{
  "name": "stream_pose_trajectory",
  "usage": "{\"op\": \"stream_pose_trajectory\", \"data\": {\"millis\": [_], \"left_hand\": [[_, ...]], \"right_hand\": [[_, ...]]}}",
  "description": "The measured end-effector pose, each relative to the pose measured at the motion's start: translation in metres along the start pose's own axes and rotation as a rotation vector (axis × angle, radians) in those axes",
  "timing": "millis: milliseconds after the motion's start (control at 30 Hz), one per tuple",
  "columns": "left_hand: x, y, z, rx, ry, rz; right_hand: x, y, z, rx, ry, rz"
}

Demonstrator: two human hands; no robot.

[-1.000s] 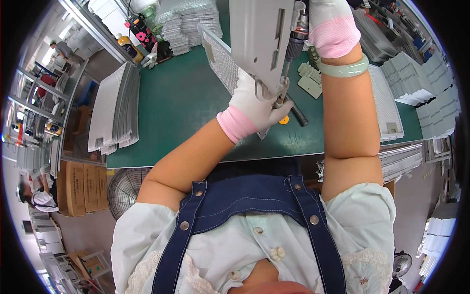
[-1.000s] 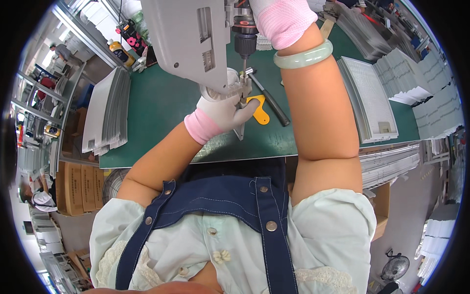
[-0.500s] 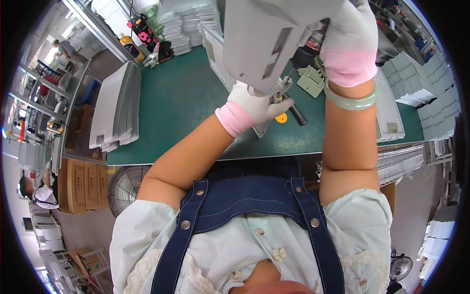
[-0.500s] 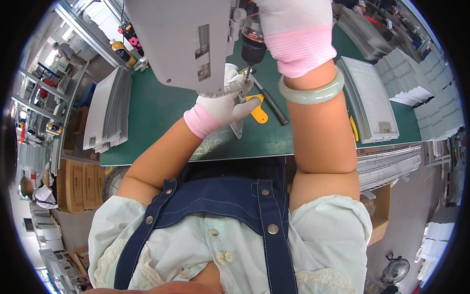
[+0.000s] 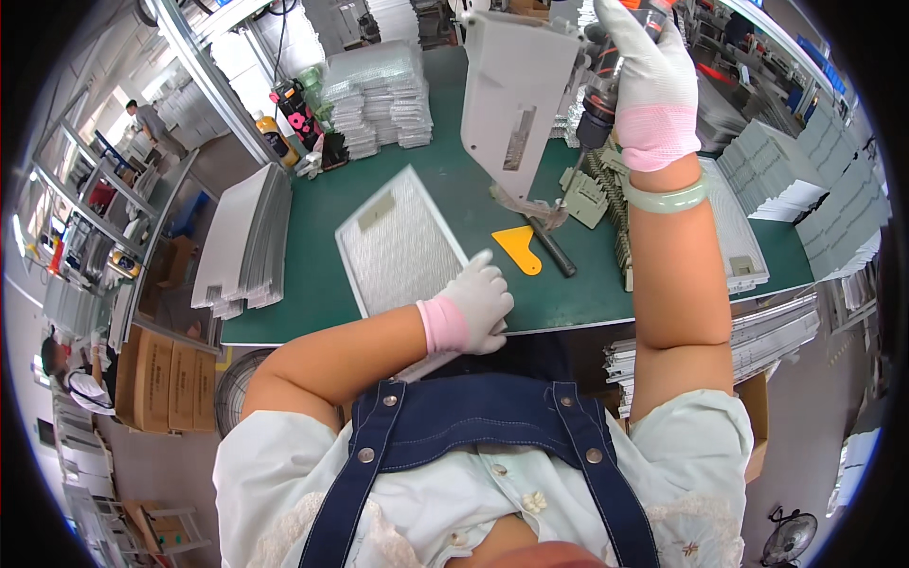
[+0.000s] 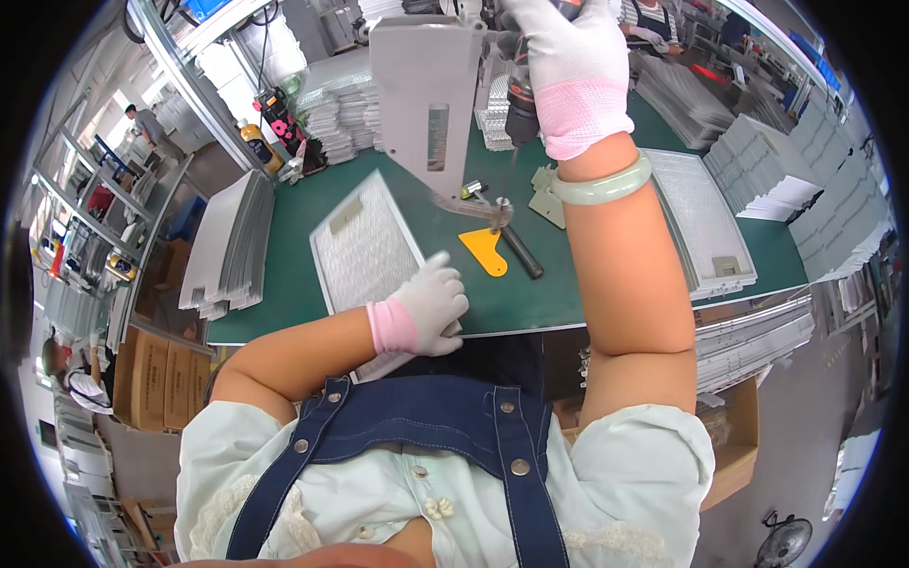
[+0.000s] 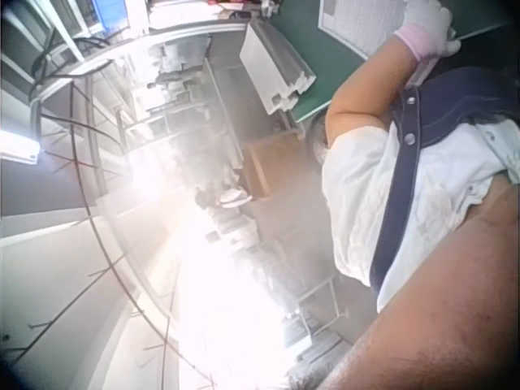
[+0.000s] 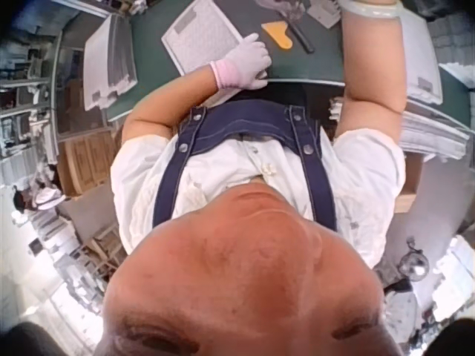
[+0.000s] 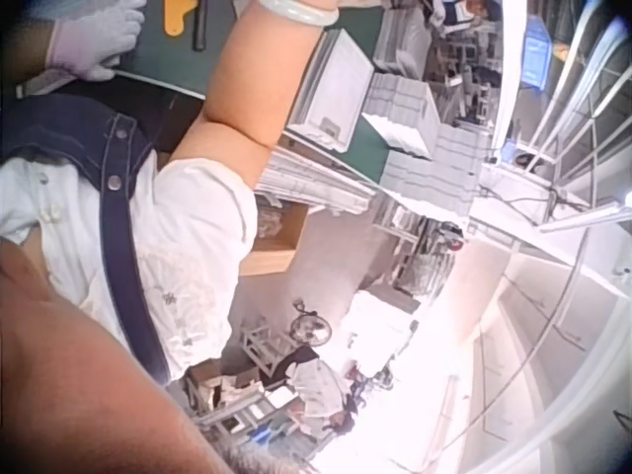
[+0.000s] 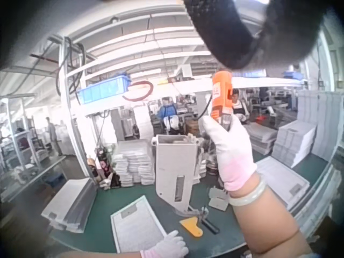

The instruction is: The person assembles metal mesh panels into rectangular frames. They place a mesh sheet on a workbench, position a plastic insert, and fit metal frame pieces around the edges. The person uses a hammer to tap the frame corners into place and a handheld machine to secure the assembly. They repeat this process for multiple units, stacking the finished frames on the table.

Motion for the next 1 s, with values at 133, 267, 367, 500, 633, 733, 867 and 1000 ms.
{"op": "stream_pose_trajectory", "data": {"millis": [133, 267, 367, 500, 633, 733, 867, 1000], "left_hand": [[-0.026, 0.048, 0.137, -0.151, -0.629, -0.127], [-0.146, 0.138, 0.272, -0.227, -1.212, 0.221], [-0.149, 0.117, 0.277, -0.319, -1.091, 0.277], [-0.15, 0.054, 0.277, -0.431, -0.905, -0.096], [-0.123, -0.098, 0.194, -0.147, -0.736, -0.492], [-0.116, -0.151, 0.094, -0.211, -0.471, -0.658], [-0.083, -0.116, -0.008, -0.164, -0.263, -0.243], [-0.073, -0.067, -0.037, -0.233, -0.137, -0.312]], "right_hand": [[-0.01, -0.005, -0.001, -0.203, -0.008, -0.021], [-0.022, -0.015, 0.009, -0.219, -0.03, 0.005], [-0.029, -0.029, 0.016, -0.296, -0.045, 0.023], [-0.038, -0.035, 0.007, -0.241, -0.02, -0.005], [-0.037, -0.059, 0.0, -0.308, 0.053, -0.033], [-0.039, -0.099, 0.003, -0.421, 0.106, -0.147], [-0.046, -0.135, 0.015, -0.755, -0.124, -0.212], [-0.07, -0.097, -0.038, -0.488, 0.068, -0.16]]}}
Point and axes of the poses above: each hand's wrist, its own x-axis towards the middle knuckle, its own y-axis out of the palm, z = x × y, the point moved 8 cm from there along x, towards the middle knuckle, and after that the axes turned 9 degrees about z, right-handed, at the moved point
